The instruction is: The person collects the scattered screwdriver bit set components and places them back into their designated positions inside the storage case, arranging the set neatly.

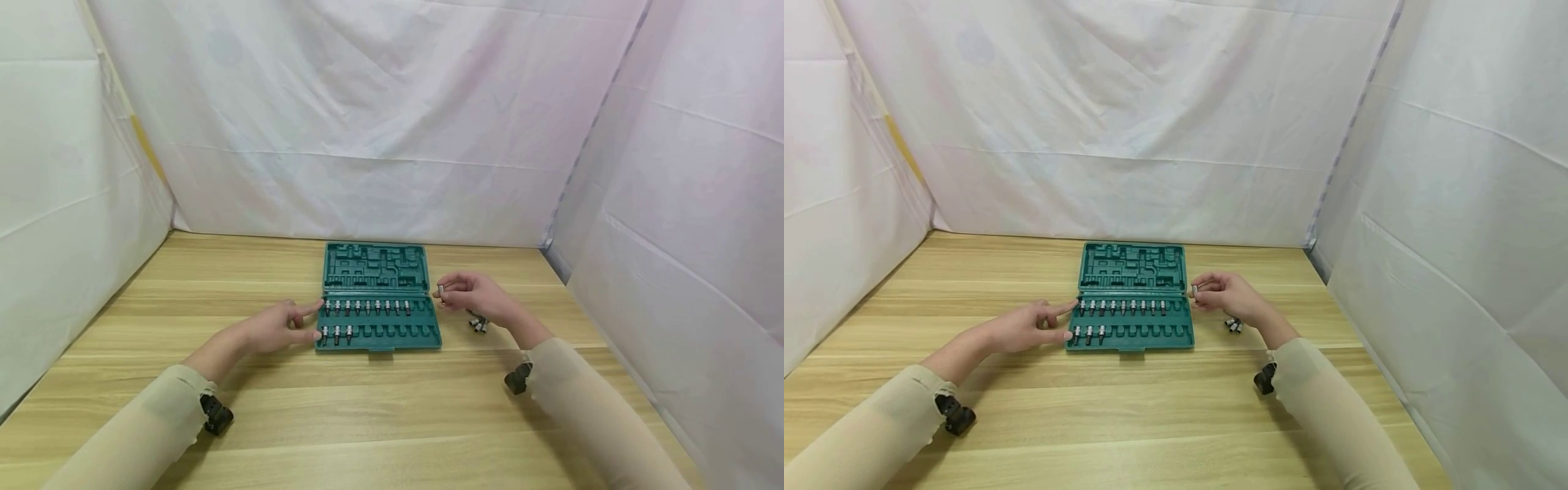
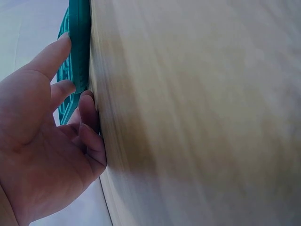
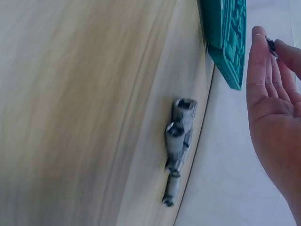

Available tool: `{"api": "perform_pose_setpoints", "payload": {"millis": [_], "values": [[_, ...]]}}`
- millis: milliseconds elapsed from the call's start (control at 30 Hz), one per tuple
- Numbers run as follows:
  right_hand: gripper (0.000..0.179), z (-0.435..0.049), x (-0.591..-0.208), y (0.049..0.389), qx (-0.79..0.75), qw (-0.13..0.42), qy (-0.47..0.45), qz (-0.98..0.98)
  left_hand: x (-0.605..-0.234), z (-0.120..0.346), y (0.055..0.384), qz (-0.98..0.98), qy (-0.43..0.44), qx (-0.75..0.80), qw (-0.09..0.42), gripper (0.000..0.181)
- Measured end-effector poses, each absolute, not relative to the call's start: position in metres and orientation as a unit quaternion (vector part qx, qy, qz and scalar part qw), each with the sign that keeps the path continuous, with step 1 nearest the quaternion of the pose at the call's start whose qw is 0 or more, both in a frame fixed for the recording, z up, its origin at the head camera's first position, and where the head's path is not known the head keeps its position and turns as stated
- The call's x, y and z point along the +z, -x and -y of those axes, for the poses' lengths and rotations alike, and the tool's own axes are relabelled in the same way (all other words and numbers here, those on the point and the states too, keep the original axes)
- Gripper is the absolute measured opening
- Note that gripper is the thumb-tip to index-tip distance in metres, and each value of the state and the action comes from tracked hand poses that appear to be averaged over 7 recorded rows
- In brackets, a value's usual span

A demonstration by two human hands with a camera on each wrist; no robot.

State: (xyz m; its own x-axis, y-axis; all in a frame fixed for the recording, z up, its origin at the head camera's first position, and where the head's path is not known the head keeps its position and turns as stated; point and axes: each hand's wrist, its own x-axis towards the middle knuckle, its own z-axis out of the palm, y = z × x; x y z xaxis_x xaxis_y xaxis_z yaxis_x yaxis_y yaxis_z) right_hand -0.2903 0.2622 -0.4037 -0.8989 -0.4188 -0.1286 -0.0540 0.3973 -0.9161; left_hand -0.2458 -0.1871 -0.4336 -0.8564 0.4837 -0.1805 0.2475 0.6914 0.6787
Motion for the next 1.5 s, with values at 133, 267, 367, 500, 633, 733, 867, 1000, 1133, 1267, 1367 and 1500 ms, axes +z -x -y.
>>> {"api": "perform_pose_setpoints", "payload": {"millis": [133,267,367,500,633,733,867,1000,1133,1267,1367,1500], "values": [[0.044,-0.254,-0.405,0.295,-0.516,0.156,0.147,-0.829,-0.433,0.187,0.245,-0.903,-0.201,0.337,0.174,0.081],[0.039,-0.248,-0.407,0.299,-0.490,0.136,0.143,-0.849,-0.432,0.186,0.244,-0.904,-0.205,0.335,0.171,0.081],[0.037,-0.243,-0.408,0.301,-0.449,0.115,0.138,-0.876,-0.432,0.186,0.244,-0.904,-0.208,0.333,0.168,0.081],[0.032,-0.236,-0.410,0.305,-0.404,0.099,0.139,-0.899,-0.432,0.186,0.244,-0.905,-0.208,0.333,0.166,0.081],[0.022,-0.227,-0.415,0.309,-0.376,0.098,0.156,-0.908,-0.433,0.186,0.244,-0.905,-0.209,0.331,0.165,0.080],[0.015,-0.222,-0.418,0.311,-0.355,0.097,0.169,-0.914,-0.433,0.187,0.245,-0.906,-0.209,0.330,0.163,0.080],[0.011,-0.217,-0.422,0.313,-0.335,0.095,0.174,-0.921,-0.434,0.187,0.245,-0.905,-0.210,0.331,0.164,0.081],[0.011,-0.216,-0.423,0.314,-0.316,0.093,0.174,-0.928,-0.434,0.187,0.244,-0.903,-0.210,0.334,0.168,0.081],[0.012,-0.217,-0.423,0.314,-0.298,0.099,0.176,-0.933,-0.433,0.187,0.244,-0.902,-0.208,0.337,0.169,0.081],[0.010,-0.218,-0.423,0.315,-0.293,0.103,0.179,-0.933,-0.433,0.187,0.245,-0.903,-0.208,0.336,0.168,0.081],[0.009,-0.218,-0.424,0.316,-0.290,0.102,0.183,-0.934,-0.433,0.187,0.245,-0.903,-0.209,0.337,0.168,0.081],[0.009,-0.217,-0.424,0.316,-0.286,0.103,0.185,-0.935,-0.434,0.187,0.245,-0.902,-0.210,0.338,0.168,0.080]]}}
